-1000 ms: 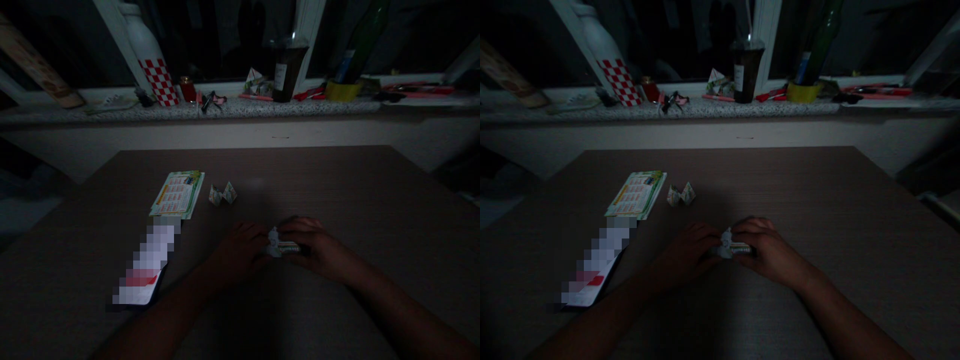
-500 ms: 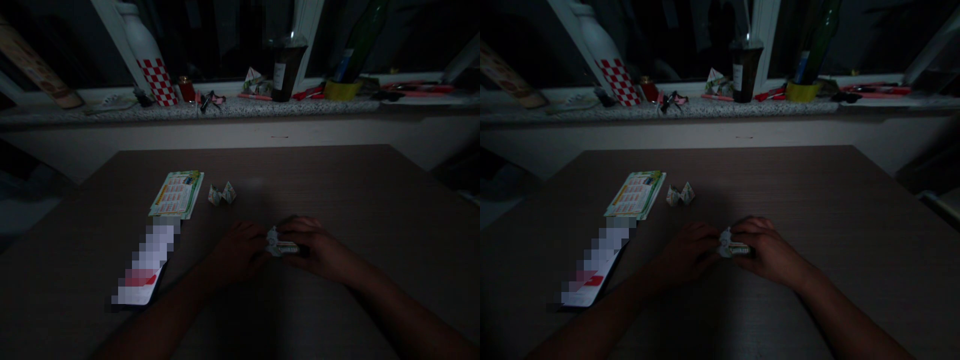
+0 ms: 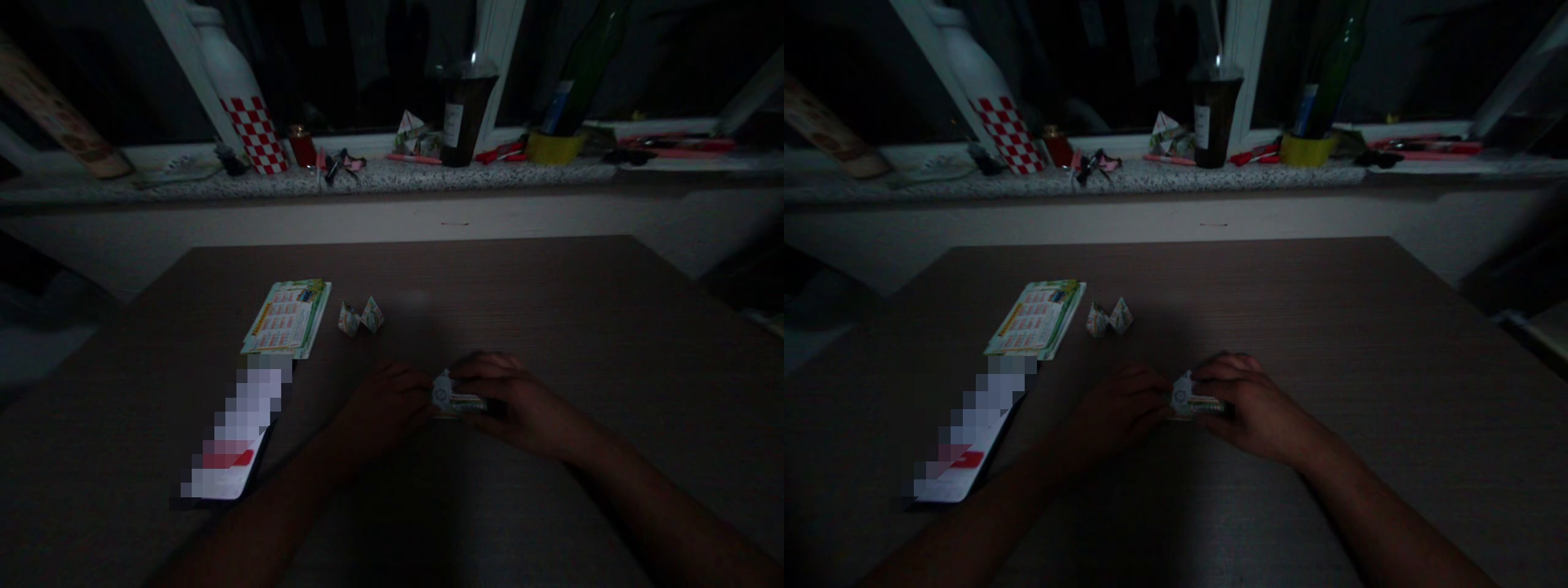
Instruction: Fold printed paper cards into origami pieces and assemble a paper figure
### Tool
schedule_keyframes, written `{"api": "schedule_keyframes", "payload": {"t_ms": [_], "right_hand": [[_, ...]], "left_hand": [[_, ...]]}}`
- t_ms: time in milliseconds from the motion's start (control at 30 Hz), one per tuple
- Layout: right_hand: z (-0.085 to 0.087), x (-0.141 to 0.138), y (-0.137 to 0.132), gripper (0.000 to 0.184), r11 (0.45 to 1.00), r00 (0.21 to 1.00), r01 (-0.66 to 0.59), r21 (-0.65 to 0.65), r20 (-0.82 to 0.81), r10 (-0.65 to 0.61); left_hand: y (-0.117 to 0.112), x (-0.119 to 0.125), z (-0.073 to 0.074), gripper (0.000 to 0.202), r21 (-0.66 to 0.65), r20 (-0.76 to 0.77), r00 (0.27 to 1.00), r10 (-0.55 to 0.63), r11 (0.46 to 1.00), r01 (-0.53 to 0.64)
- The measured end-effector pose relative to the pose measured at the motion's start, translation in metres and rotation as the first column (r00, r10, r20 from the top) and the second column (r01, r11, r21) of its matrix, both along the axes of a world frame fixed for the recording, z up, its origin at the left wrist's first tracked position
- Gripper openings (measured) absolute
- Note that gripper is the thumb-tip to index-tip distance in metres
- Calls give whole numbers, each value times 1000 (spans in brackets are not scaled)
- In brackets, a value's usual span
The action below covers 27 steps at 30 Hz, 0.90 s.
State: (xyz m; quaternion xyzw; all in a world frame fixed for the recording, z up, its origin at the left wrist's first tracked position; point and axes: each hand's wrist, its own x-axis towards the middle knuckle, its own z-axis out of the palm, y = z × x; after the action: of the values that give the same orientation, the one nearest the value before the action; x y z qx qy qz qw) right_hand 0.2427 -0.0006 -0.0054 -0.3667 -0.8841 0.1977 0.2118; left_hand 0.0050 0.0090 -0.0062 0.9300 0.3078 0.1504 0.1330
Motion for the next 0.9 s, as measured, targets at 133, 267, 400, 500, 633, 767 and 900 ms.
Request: {"api": "schedule_keyframes", "payload": {"t_ms": [133,267,400,500,633,767,900], "right_hand": [[1,1,1,23,1000,1000,-11,6,-22,11],[-1,1,2,21,1000,999,-22,8,-25,22],[-2,0,2,19,1000,1000,-12,6,0,12],[-5,-1,2,18,1000,1000,3,21,-3,-3],[-12,-2,3,17,998,999,46,53,-29,-44],[-17,-3,5,12,996,998,62,59,-30,-60],[-17,-5,6,10,995,995,83,53,-50,-81]], "left_hand": [[-1,2,2,19,-3,-20,1000,23,1000,-23],[-4,2,6,18,-40,-31,999,36,999,-37],[-5,4,3,18,-36,-11,998,64,997,-64],[-6,6,-4,15,-35,24,991,134,990,-133],[-7,9,-12,12,-38,77,964,256,967,-253],[-9,12,-14,12,-59,63,946,319,947,-315],[-10,16,-11,13,-68,30,932,362,931,-359]]}}
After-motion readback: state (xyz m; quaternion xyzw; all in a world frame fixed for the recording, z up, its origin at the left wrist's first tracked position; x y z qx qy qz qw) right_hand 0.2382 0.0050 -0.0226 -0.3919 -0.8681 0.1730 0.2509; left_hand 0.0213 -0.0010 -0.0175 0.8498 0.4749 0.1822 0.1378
